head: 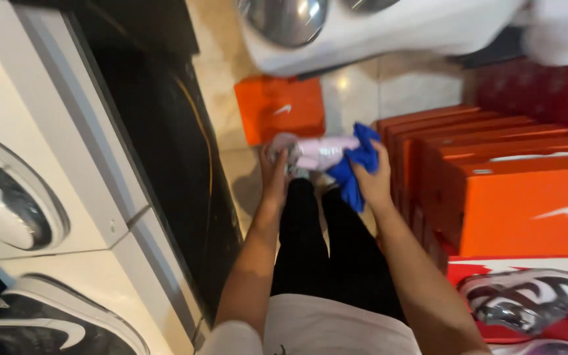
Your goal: Cleaning shoe boxes and shoes using a cloth
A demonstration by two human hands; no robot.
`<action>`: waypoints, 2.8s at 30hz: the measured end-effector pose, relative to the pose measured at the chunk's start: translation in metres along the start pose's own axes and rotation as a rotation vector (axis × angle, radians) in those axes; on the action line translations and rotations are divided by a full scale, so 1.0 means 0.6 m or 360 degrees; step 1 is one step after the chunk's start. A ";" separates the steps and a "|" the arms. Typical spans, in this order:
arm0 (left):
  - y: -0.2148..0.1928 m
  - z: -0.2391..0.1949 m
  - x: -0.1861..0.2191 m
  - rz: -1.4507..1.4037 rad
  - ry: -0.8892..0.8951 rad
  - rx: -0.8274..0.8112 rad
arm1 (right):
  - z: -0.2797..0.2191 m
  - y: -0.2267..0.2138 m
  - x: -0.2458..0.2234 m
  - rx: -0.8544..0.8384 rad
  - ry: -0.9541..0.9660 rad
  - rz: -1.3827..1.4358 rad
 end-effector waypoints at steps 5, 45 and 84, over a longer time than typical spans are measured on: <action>-0.087 0.237 -0.081 -0.0182 0.0216 0.0275 | 0.087 0.149 0.136 -0.0261 0.0074 -0.0205; 0.313 -0.650 0.001 0.1174 0.1341 -0.1876 | -0.440 -0.169 -0.076 0.0808 0.0375 0.1458; 0.546 -0.826 -0.258 0.1421 -0.0249 -0.2737 | -0.756 -0.614 -0.163 0.2339 0.0171 0.1993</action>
Point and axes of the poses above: each hand's wrist, its own z-axis towards the middle knuckle, its own y-axis out of the palm, x = y × z, the point moved 8 cm from there along z, towards the middle knuckle, and after that the axes turned 9 degrees about -y, right-handed, at the moved point
